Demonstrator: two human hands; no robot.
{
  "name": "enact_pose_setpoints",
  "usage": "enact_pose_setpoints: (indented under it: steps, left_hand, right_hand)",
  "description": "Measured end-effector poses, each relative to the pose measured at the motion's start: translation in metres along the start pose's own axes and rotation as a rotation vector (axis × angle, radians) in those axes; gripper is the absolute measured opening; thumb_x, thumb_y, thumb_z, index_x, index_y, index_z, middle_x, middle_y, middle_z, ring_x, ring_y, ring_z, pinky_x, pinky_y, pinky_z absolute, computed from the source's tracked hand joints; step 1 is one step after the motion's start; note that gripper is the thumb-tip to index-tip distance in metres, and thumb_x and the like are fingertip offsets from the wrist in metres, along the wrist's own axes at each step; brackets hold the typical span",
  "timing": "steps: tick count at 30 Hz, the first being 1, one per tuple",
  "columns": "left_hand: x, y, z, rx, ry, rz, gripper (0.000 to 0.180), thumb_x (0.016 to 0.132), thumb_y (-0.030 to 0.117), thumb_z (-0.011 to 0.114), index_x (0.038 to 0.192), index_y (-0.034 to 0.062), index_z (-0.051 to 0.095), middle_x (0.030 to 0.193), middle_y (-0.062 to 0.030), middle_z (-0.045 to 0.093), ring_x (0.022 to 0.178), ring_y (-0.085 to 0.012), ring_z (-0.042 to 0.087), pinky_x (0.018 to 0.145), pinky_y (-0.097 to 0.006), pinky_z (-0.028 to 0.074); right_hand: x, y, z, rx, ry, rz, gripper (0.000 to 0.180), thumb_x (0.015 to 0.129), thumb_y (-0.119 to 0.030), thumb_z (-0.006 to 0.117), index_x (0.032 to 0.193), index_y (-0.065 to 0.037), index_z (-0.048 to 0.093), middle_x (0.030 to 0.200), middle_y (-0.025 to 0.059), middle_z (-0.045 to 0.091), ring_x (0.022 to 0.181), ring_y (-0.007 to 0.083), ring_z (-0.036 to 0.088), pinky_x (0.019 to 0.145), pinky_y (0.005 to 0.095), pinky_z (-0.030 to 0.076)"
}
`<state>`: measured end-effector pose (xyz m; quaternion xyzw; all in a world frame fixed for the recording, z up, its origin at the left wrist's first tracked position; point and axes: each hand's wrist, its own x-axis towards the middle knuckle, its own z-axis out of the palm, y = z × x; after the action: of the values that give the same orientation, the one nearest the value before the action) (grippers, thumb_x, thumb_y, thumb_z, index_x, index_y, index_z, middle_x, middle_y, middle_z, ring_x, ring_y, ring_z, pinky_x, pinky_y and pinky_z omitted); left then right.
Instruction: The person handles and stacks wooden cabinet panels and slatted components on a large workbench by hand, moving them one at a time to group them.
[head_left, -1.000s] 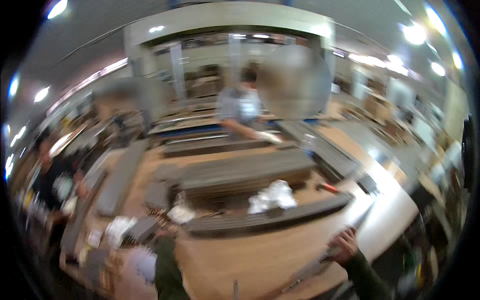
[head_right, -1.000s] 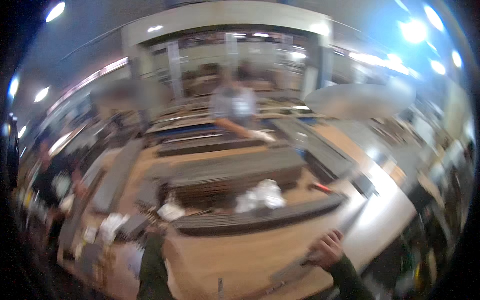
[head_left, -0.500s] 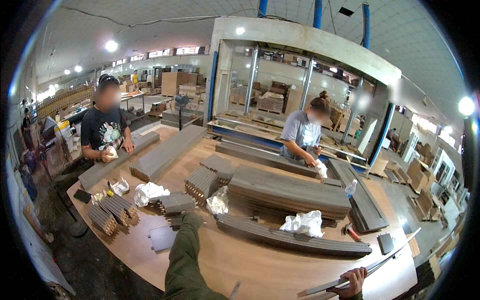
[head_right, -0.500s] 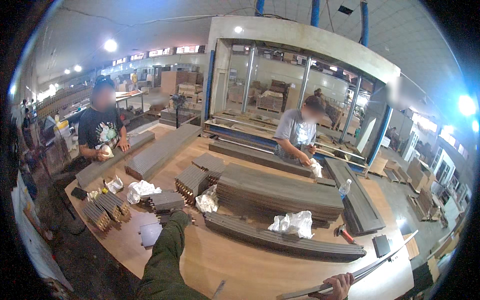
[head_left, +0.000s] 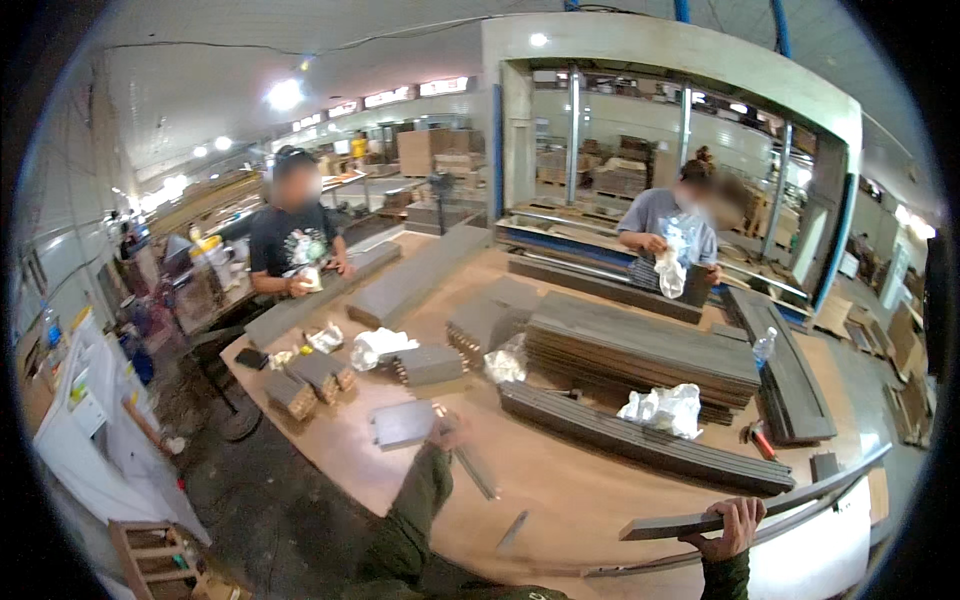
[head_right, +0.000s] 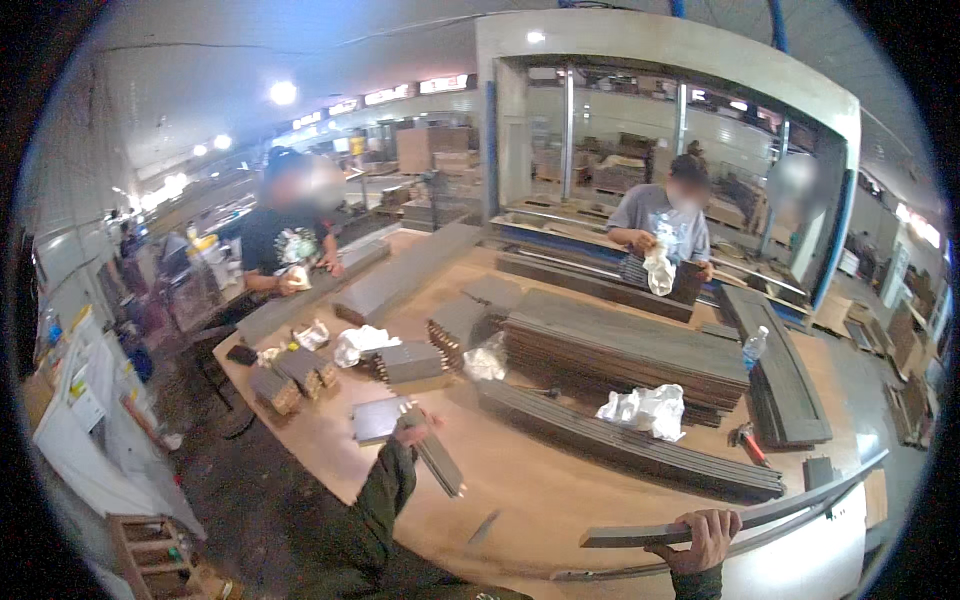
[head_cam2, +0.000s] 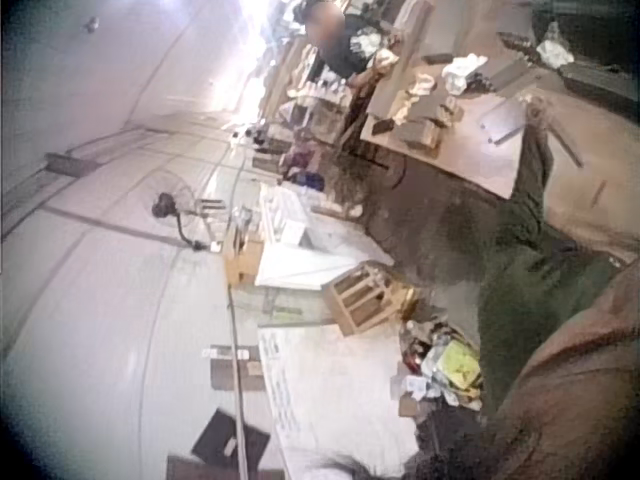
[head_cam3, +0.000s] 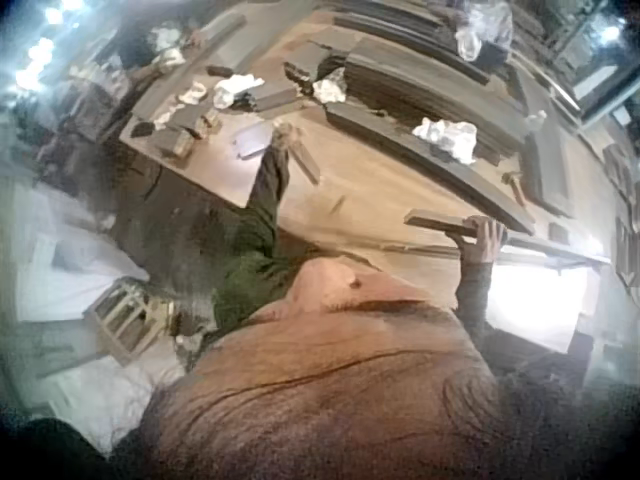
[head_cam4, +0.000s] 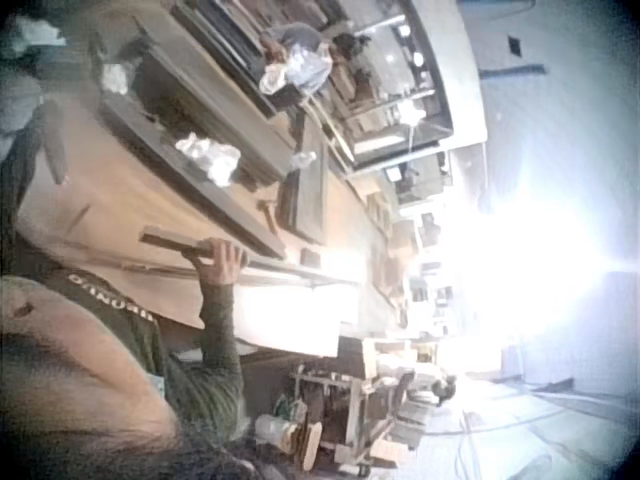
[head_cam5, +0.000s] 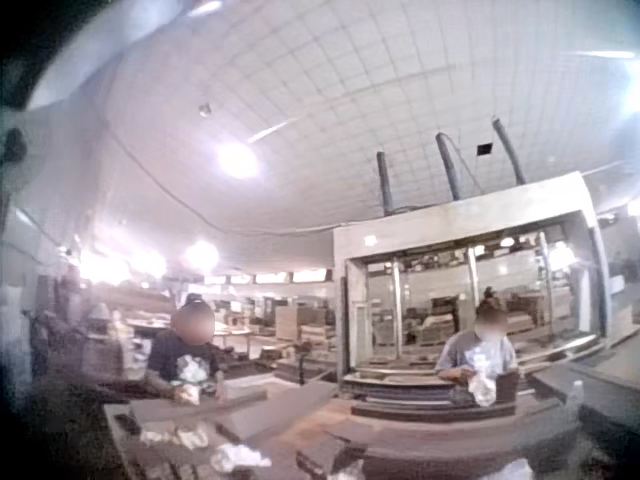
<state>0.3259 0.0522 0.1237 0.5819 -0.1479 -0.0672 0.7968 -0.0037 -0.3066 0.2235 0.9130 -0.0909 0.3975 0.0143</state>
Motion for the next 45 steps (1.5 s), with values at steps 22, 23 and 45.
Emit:
enact_pose_setpoints:
  steps: [22,23,45]
  left_hand:
    - [-0.201,-0.119,0.105,-0.303,0.283,-0.209,0.052,0.083,0.047,0.053,0.122,0.0134,0.047,0.085,-0.0077,0.059,0.074,-0.0240,0.060,0.065,-0.041,0.052]
    - [-0.192,-0.128,0.106,-0.242,0.309,-0.159,0.053,0.081,0.047,0.055,0.121,0.0127,0.047,0.086,-0.0078,0.058,0.075,-0.0237,0.059,0.065,-0.041,0.051]
    - [-0.211,-0.123,0.151,0.151,0.814,0.162,0.055,0.063,0.034,0.077,0.101,0.0027,0.053,0.089,-0.0055,0.052,0.077,-0.0144,0.049,0.065,-0.034,0.043]
  right_hand:
    - [-0.016,0.029,0.005,0.052,0.018,-0.035,0.069,0.047,-0.058,0.074,0.092,-0.009,0.055,0.091,0.0088,0.053,0.091,0.0292,0.048,0.087,0.0454,0.030]
    - [-0.010,0.033,0.011,0.026,0.138,-0.107,0.069,0.048,-0.057,0.075,0.094,-0.009,0.056,0.095,0.0099,0.055,0.093,0.0300,0.049,0.088,0.0458,0.030]
    - [0.004,0.024,0.010,0.220,-0.043,-0.053,0.055,0.050,-0.051,0.076,0.088,-0.015,0.057,0.081,-0.0020,0.051,0.082,0.0205,0.048,0.083,0.0380,0.028]
